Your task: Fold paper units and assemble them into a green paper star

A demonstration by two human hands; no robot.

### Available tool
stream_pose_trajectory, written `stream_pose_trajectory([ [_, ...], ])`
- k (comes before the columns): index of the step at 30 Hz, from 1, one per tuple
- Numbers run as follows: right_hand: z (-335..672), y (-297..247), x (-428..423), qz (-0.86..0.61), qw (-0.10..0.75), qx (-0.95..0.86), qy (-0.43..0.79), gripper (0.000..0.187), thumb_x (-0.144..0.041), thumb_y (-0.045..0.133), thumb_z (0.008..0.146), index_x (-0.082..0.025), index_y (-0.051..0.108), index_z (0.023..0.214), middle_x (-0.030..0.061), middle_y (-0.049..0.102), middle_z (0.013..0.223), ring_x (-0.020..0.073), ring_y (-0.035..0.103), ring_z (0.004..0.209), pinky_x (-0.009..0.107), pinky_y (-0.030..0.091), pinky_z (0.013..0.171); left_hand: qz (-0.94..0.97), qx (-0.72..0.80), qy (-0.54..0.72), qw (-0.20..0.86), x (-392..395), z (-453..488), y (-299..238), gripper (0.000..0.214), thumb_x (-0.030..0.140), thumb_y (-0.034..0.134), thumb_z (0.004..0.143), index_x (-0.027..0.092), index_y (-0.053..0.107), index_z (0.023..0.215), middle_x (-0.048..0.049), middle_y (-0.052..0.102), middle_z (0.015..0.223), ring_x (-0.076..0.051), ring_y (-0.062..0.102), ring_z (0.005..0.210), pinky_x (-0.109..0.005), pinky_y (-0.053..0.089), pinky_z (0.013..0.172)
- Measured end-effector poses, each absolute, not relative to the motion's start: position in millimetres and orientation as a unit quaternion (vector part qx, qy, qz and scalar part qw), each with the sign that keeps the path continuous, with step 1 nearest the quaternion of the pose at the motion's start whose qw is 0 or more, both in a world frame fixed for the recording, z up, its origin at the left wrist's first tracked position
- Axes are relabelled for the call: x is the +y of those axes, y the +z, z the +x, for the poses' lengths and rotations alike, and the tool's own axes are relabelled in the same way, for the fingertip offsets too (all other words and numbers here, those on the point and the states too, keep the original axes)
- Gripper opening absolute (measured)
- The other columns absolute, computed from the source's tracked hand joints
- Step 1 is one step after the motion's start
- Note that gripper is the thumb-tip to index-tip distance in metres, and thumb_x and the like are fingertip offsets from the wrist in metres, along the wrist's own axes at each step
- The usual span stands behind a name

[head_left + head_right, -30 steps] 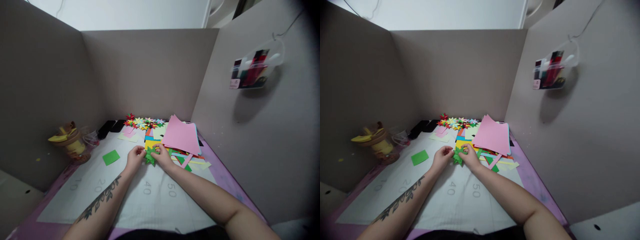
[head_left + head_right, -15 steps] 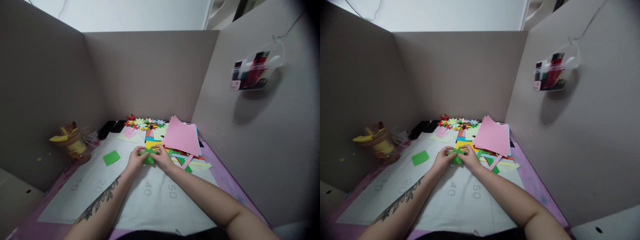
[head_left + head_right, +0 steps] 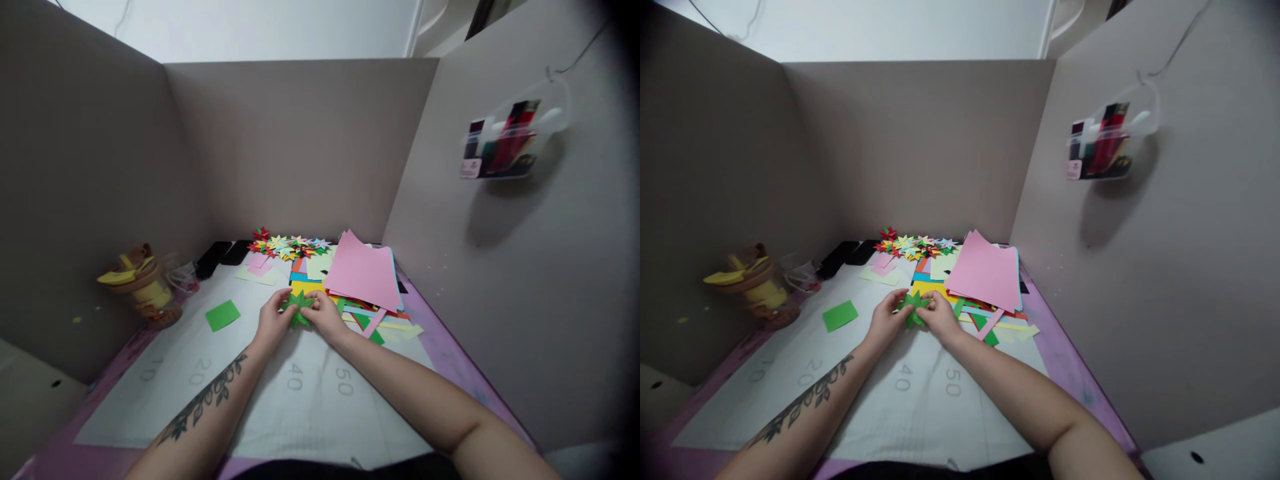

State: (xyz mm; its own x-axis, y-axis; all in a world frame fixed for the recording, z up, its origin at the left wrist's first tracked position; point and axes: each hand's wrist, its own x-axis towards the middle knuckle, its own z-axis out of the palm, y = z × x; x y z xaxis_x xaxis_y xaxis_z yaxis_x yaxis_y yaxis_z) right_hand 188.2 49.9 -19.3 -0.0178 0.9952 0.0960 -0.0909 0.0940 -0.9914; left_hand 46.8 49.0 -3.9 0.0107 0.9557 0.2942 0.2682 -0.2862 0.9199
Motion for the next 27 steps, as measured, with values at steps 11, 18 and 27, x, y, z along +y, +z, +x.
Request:
stream_pose_trajectory([
  [11,188.7,-24.0,52.1,-0.434,0.541,-0.505,0.514,0.026,-0.034,0.064,0.065,-0.019,0.048,0.080,-0.0099,0.041,0.047,0.0076,0.041,0.038,0.018,0.031,0.038,0.629,0.480,0.513,0.334,49.1,47.0,-6.1,0.034,0.026,0.061,0.068,0.017,0.060,0.101,-0.0049,0.063,0.090,-0.016,0.059,0.082,-0.025,0.046,0.069],
  [18,188.7,-25.6,55.0,-0.438,0.542,-0.503,0.511,0.026,-0.037,0.065,0.064,-0.018,0.047,0.066,-0.0074,0.043,0.050,0.0071,0.040,0.042,0.018,0.031,0.039,0.581,0.453,0.511,0.442,52.4,45.4,-4.8,0.041,0.031,0.062,0.068,0.015,0.058,0.106,-0.0046,0.063,0.084,-0.013,0.059,0.071,-0.023,0.047,0.062],
  [27,189.3,-27.2,56.4,-0.431,0.561,-0.490,0.509,0.028,-0.036,0.067,0.061,-0.019,0.045,0.066,-0.0079,0.042,0.050,0.0071,0.038,0.042,0.019,0.029,0.040,0.569,0.483,0.497,0.442,52.4,42.7,-4.2,0.035,0.029,0.065,0.065,0.015,0.053,0.095,0.0042,0.054,0.062,-0.008,0.050,0.050,-0.018,0.040,0.048],
])
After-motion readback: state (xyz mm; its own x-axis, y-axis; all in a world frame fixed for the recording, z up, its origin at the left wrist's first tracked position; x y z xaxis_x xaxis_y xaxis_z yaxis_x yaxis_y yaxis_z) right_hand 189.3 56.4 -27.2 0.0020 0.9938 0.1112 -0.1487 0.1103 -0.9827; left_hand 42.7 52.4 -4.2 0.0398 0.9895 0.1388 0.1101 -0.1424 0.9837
